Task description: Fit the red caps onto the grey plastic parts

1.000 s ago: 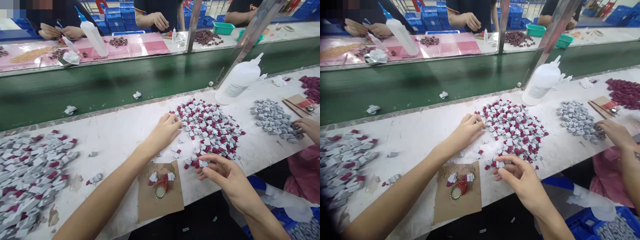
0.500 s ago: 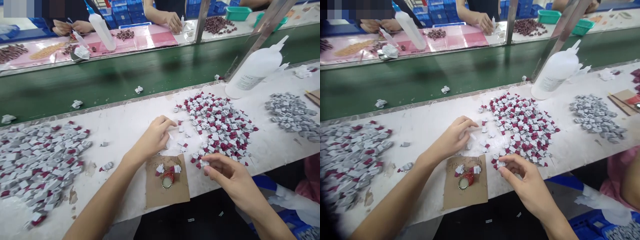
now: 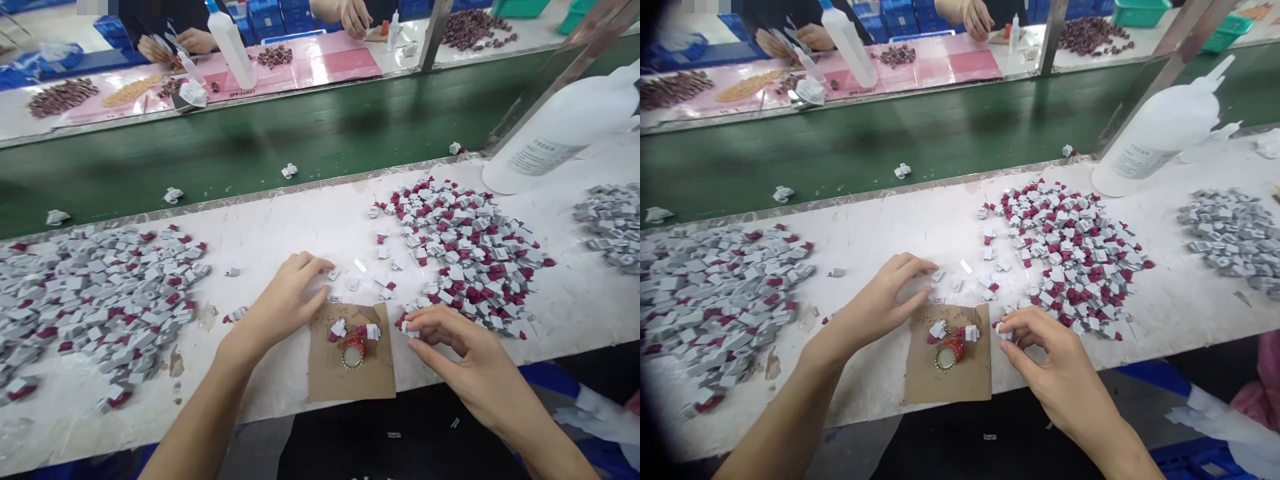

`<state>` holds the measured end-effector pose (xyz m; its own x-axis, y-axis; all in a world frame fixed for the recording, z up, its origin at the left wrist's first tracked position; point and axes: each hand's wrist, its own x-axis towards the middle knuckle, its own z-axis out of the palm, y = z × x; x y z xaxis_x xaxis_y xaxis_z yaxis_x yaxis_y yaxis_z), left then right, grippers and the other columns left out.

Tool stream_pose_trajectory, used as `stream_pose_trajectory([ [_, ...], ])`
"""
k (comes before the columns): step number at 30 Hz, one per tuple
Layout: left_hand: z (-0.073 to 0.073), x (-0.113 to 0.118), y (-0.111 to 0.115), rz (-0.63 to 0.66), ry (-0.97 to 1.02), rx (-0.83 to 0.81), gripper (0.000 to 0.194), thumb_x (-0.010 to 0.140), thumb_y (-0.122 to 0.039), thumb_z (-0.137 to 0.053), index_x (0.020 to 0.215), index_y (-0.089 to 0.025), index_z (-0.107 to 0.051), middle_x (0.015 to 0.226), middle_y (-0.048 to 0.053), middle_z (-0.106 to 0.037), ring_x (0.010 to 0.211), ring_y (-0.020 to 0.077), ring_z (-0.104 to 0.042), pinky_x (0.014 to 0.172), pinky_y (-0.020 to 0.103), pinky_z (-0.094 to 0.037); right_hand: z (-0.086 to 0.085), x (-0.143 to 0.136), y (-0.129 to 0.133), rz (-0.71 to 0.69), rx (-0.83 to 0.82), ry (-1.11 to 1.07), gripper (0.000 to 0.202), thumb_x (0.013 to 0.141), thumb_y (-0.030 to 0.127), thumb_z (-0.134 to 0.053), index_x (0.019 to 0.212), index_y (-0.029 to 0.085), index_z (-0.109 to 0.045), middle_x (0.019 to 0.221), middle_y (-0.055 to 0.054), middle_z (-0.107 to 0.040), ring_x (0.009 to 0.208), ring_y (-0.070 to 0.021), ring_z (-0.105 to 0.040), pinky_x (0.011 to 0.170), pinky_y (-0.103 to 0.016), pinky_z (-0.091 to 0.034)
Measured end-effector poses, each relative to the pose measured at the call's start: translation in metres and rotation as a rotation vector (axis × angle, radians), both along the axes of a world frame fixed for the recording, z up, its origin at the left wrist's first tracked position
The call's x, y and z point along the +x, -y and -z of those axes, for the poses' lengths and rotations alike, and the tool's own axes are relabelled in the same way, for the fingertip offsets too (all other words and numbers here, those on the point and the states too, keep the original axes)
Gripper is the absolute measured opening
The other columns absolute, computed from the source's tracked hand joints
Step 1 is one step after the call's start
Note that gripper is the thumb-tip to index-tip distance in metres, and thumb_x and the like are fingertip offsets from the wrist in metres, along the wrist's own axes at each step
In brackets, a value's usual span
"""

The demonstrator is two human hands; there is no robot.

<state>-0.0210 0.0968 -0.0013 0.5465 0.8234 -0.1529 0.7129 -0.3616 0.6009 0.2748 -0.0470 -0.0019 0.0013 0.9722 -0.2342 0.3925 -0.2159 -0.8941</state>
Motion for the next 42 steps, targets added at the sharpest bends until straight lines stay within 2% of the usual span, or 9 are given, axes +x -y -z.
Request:
stream_pose_trajectory([
  [5,0.001,-0.003,0.020,-0.103,0.062,0.060,0.033,0.113,-0.019,-0.051,0.143,-0.024,-0.064,0.135,0.010,-0.073,0.128,0.0296,-0.070,0.108,0.050,-0.059,0.005,-0.004,0.009,0.053,-0.006,-0.027,0.016,0.106,0.046,-0.078,0.105,0.031,-0.081,0.124,-0.006,-0.081,0.101,-0.0234,-0.081,0.087,-0.031,-0.070],
  [10,-0.011,-0.037,0.040,-0.417,0.093,0.339,0.030,0.111,-0.013,-0.047,0.130,-0.023,-0.068,0.120,0.008,-0.077,0.111,0.0253,-0.075,0.098,0.042,-0.062,0.013,-0.007,0.020,0.075,0.027,0.043,0.017,0.108,0.046,-0.072,0.113,0.030,-0.079,0.123,-0.008,-0.082,0.104,-0.0252,-0.084,0.082,-0.029,-0.071],
  [16,-0.002,-0.078,0.071,-0.755,-0.097,0.491,0.021,0.108,-0.025,-0.057,0.123,-0.022,-0.071,0.116,0.012,-0.070,0.114,0.0335,-0.071,0.101,0.052,-0.060,0.017,-0.010,0.015,0.016,0.112,0.292,0.022,0.109,0.043,-0.066,0.124,0.031,-0.076,0.073,0.002,-0.064,0.059,-0.0183,-0.065,0.056,-0.028,-0.057],
  [20,0.011,-0.092,0.090,-0.888,-0.127,0.360,0.027,0.109,-0.039,-0.064,0.131,-0.024,-0.067,0.123,0.015,-0.066,0.119,0.0378,-0.068,0.103,0.058,-0.060,0.019,-0.010,0.009,0.033,0.169,0.188,0.023,0.106,0.047,-0.073,0.122,0.031,-0.080,0.108,-0.008,-0.083,0.083,-0.0245,-0.083,0.063,-0.028,-0.068],
  [23,0.018,-0.097,0.084,-0.885,-0.070,0.359,0.026,0.110,-0.040,-0.063,0.133,-0.026,-0.066,0.125,0.014,-0.067,0.114,0.0347,-0.070,0.101,0.056,-0.062,0.022,-0.012,0.007,0.080,0.155,0.075,0.026,0.103,0.052,-0.078,0.118,0.031,-0.084,0.120,-0.009,-0.086,0.095,-0.0273,-0.087,0.077,-0.030,-0.075],
  [27,0.024,-0.102,0.045,-0.805,0.026,0.347,0.035,0.108,-0.030,-0.058,0.141,-0.023,-0.066,0.132,0.015,-0.066,0.107,0.0289,-0.072,0.094,0.048,-0.064,0.021,-0.013,0.005,0.122,0.080,-0.075,0.027,0.096,0.053,-0.088,0.109,0.029,-0.087,0.126,-0.010,-0.088,0.105,-0.0303,-0.088,0.085,-0.031,-0.077],
  [33,0.014,-0.096,-0.001,-0.747,0.032,0.212,0.014,0.100,-0.024,-0.066,0.111,-0.021,-0.074,0.113,0.007,-0.071,0.092,0.0237,-0.070,0.094,0.044,-0.062,0.008,-0.013,-0.001,0.134,0.012,-0.201,0.014,0.099,0.044,-0.088,0.102,0.030,-0.089,0.112,-0.007,-0.087,0.099,-0.0261,-0.087,0.079,-0.028,-0.074],
  [37,0.000,-0.074,0.015,-0.715,0.062,0.209,0.016,0.102,-0.034,-0.072,0.113,-0.023,-0.075,0.102,0.004,-0.074,0.088,0.0234,-0.070,0.082,0.040,-0.061,0.002,-0.015,-0.002,0.139,-0.036,-0.210,0.017,0.102,0.045,-0.084,0.102,0.028,-0.087,0.109,-0.007,-0.088,0.091,-0.0238,-0.086,0.076,-0.029,-0.073],
  [42,0.002,-0.034,0.060,-0.451,0.089,0.232,0.014,0.107,-0.030,-0.070,0.118,-0.024,-0.075,0.097,0.004,-0.076,0.084,0.0233,-0.071,0.080,0.040,-0.062,0.000,-0.026,0.005,0.151,-0.049,-0.216,0.017,0.101,0.044,-0.086,0.108,0.029,-0.087,0.105,-0.007,-0.089,0.092,-0.0246,-0.088,0.078,-0.030,-0.074],
])
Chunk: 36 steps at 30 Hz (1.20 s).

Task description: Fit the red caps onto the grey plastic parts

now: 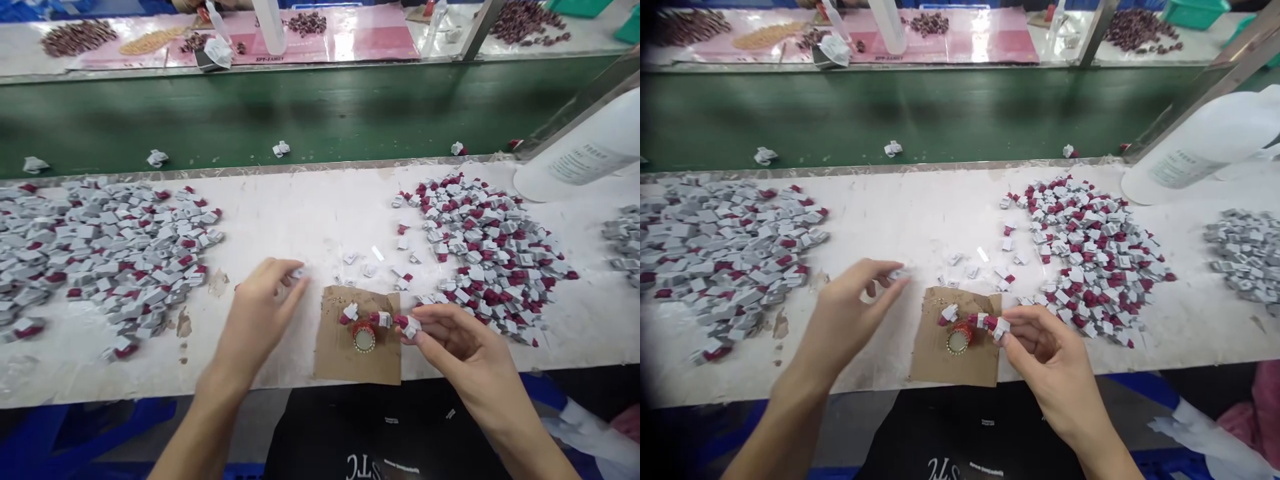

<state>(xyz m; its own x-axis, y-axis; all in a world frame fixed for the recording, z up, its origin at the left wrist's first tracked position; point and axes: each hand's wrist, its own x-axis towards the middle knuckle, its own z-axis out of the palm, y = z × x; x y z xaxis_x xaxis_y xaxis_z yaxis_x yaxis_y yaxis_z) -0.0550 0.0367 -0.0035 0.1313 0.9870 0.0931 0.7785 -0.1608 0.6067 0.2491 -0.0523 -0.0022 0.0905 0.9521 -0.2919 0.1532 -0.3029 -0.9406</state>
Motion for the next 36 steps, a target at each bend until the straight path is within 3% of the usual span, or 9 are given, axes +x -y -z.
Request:
stream_pose_trajectory([
  [4,0.016,0.019,0.033,0.062,0.009,-0.028,0.007,0.110,-0.022,-0.067,0.114,-0.023,-0.072,0.099,0.005,-0.072,0.091,0.0239,-0.073,0.082,0.040,-0.062,0.004,-0.007,0.010,-0.092,0.112,0.071,0.011,0.105,0.036,-0.080,0.108,0.031,-0.089,0.112,-0.006,-0.089,0.104,-0.0257,-0.087,0.091,-0.034,-0.075],
  [9,0.025,0.021,0.054,0.024,0.108,-0.116,0.017,0.111,-0.017,-0.064,0.125,-0.024,-0.071,0.104,0.005,-0.070,0.092,0.0221,-0.072,0.083,0.038,-0.063,0.008,-0.013,0.015,-0.179,0.225,0.174,0.014,0.105,0.028,-0.079,0.110,0.036,-0.090,0.113,-0.002,-0.091,0.108,-0.0265,-0.088,0.090,-0.034,-0.075],
  [19,0.019,0.023,0.058,-0.107,0.308,-0.088,0.013,0.110,-0.023,-0.068,0.121,-0.026,-0.074,0.107,0.003,-0.076,0.092,0.0204,-0.074,0.085,0.039,-0.066,-0.003,-0.029,0.011,-0.180,0.280,0.201,0.018,0.105,0.022,-0.076,0.110,0.033,-0.089,0.112,-0.002,-0.091,0.107,-0.0262,-0.089,0.088,-0.034,-0.076],
  [29,0.020,0.030,0.055,-0.055,0.510,-0.189,0.018,0.109,-0.023,-0.069,0.123,-0.030,-0.078,0.116,0.004,-0.076,0.102,0.0209,-0.076,0.090,0.041,-0.067,-0.010,-0.037,0.005,-0.265,0.361,0.260,0.020,0.108,0.016,-0.070,0.112,0.028,-0.085,0.109,-0.005,-0.089,0.104,-0.0252,-0.086,0.088,-0.038,-0.073],
  [36,0.008,0.039,0.053,-0.084,0.679,-0.304,0.016,0.107,-0.027,-0.074,0.121,-0.031,-0.081,0.111,0.002,-0.082,0.102,0.0221,-0.080,0.092,0.041,-0.072,-0.012,-0.031,0.004,-0.282,0.340,0.261,0.019,0.107,0.016,-0.072,0.112,0.028,-0.085,0.108,-0.004,-0.089,0.101,-0.0234,-0.086,0.087,-0.035,-0.073],
])
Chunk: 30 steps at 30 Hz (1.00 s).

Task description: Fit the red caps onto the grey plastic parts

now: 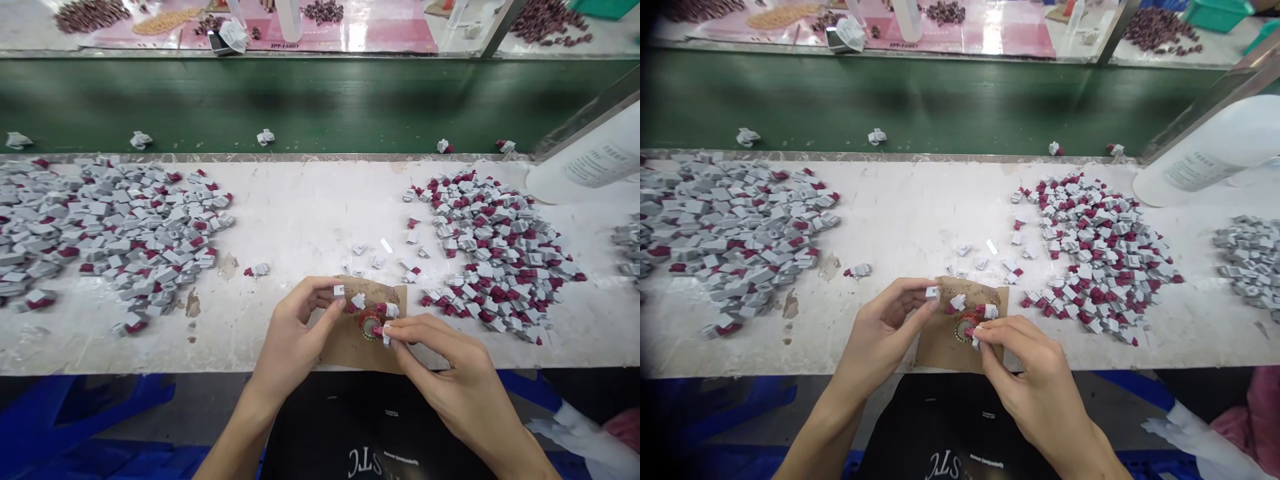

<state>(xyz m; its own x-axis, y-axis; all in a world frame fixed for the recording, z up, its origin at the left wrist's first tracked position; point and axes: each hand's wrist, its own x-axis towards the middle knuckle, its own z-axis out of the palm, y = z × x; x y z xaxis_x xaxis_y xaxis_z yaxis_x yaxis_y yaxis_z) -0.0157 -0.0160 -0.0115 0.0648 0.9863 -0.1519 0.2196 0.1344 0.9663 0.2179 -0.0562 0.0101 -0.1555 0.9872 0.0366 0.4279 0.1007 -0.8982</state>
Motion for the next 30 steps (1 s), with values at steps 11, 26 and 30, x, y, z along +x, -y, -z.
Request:
stream_pose_trajectory([
  [11,0.001,0.011,-0.005,0.035,0.061,-0.001,0.016,0.110,-0.029,-0.073,0.123,-0.029,-0.082,0.111,0.003,-0.083,0.102,0.0227,-0.082,0.091,0.040,-0.069,-0.002,-0.004,-0.007,-0.067,0.098,0.042,0.023,0.106,0.009,-0.068,0.112,0.023,-0.085,0.105,-0.008,-0.086,0.099,-0.0228,-0.084,0.083,-0.033,-0.071],
  [26,-0.019,0.034,-0.019,0.100,0.336,-0.141,0.012,0.108,-0.030,-0.078,0.118,-0.024,-0.081,0.103,0.004,-0.087,0.093,0.0187,-0.084,0.081,0.029,-0.070,0.005,0.012,-0.031,0.353,-0.236,-0.624,0.008,0.096,0.038,-0.093,0.105,0.037,-0.092,0.108,0.002,-0.092,0.108,-0.0220,-0.088,0.097,-0.029,-0.072],
  [30,-0.025,0.047,-0.022,0.141,0.406,-0.160,0.013,0.108,-0.028,-0.079,0.120,-0.023,-0.081,0.102,0.004,-0.087,0.093,0.0185,-0.083,0.078,0.027,-0.068,0.011,0.011,-0.037,0.382,-0.335,-0.786,0.016,0.089,0.041,-0.099,0.101,0.033,-0.093,0.110,-0.001,-0.093,0.110,-0.0241,-0.089,0.104,-0.033,-0.071],
])
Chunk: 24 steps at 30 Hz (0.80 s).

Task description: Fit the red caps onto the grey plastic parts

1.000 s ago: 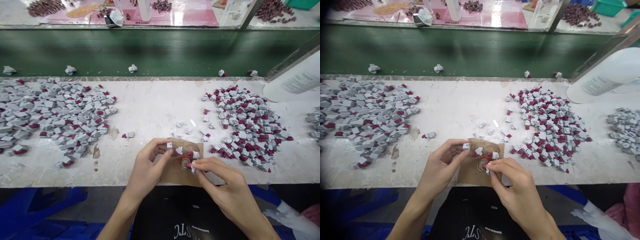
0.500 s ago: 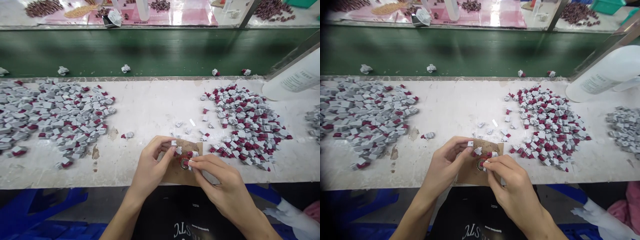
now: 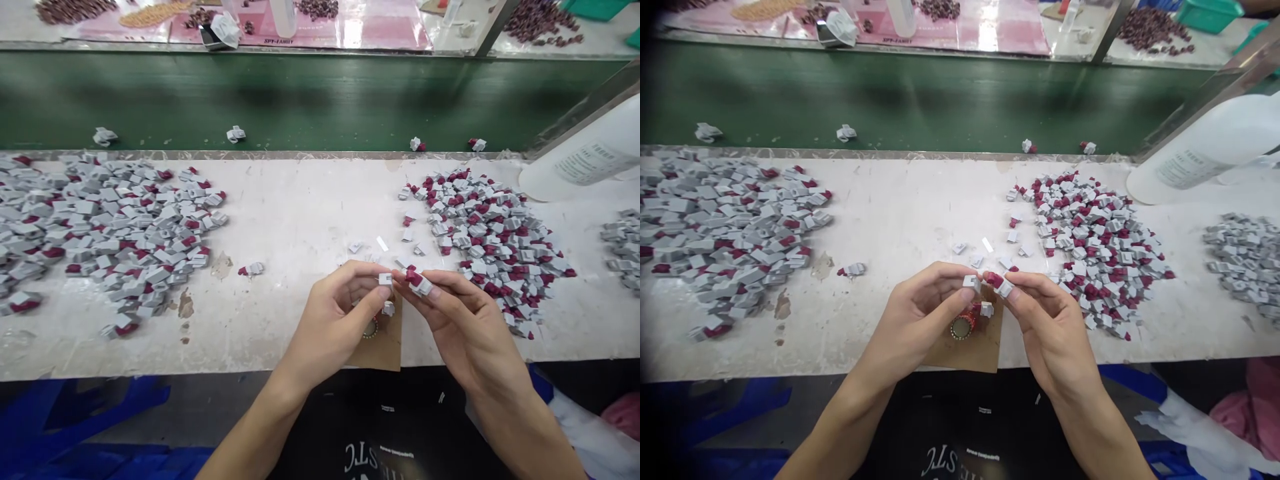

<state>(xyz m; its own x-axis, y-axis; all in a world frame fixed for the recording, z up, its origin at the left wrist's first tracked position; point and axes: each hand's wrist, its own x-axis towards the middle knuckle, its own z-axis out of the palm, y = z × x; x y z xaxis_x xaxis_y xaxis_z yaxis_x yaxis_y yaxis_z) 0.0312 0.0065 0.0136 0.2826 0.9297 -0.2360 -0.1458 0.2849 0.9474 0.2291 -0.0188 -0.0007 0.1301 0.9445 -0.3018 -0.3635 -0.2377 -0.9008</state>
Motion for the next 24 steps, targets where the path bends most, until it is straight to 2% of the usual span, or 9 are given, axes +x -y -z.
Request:
stream_pose_trajectory([
  [7,0.000,0.004,0.001,0.017,-0.004,-0.002,0.014,0.108,-0.030,-0.080,0.120,-0.023,-0.083,0.103,0.004,-0.087,0.091,0.0180,-0.081,0.077,0.027,-0.066,0.004,0.003,0.002,-0.017,-0.033,-0.049,0.016,0.088,0.038,-0.101,0.100,0.032,-0.094,0.104,0.000,-0.092,0.101,-0.0197,-0.088,0.099,-0.028,-0.072],
  [17,0.003,0.006,0.004,0.031,-0.007,0.054,0.013,0.110,-0.028,-0.078,0.122,-0.026,-0.083,0.112,0.003,-0.086,0.101,0.0186,-0.082,0.088,0.031,-0.067,0.005,0.003,0.004,-0.034,0.024,0.110,0.014,0.088,0.040,-0.100,0.100,0.035,-0.095,0.101,0.000,-0.091,0.098,-0.0173,-0.086,0.089,-0.022,-0.070],
  [21,0.006,0.002,0.005,0.071,-0.124,0.171,0.012,0.111,-0.024,-0.074,0.119,-0.028,-0.082,0.112,0.001,-0.083,0.100,0.0177,-0.080,0.090,0.033,-0.066,-0.001,0.009,0.004,-0.146,0.112,0.258,0.009,0.098,0.032,-0.093,0.105,0.038,-0.095,0.103,0.000,-0.091,0.097,-0.0164,-0.087,0.086,-0.020,-0.070],
  [24,0.006,-0.002,0.005,0.120,-0.212,0.245,0.013,0.112,-0.023,-0.072,0.120,-0.028,-0.081,0.111,0.001,-0.080,0.098,0.0176,-0.078,0.088,0.034,-0.064,-0.009,0.013,0.001,-0.237,0.142,0.297,0.011,0.099,0.027,-0.090,0.103,0.035,-0.095,0.103,-0.002,-0.091,0.096,-0.0184,-0.088,0.085,-0.022,-0.071],
])
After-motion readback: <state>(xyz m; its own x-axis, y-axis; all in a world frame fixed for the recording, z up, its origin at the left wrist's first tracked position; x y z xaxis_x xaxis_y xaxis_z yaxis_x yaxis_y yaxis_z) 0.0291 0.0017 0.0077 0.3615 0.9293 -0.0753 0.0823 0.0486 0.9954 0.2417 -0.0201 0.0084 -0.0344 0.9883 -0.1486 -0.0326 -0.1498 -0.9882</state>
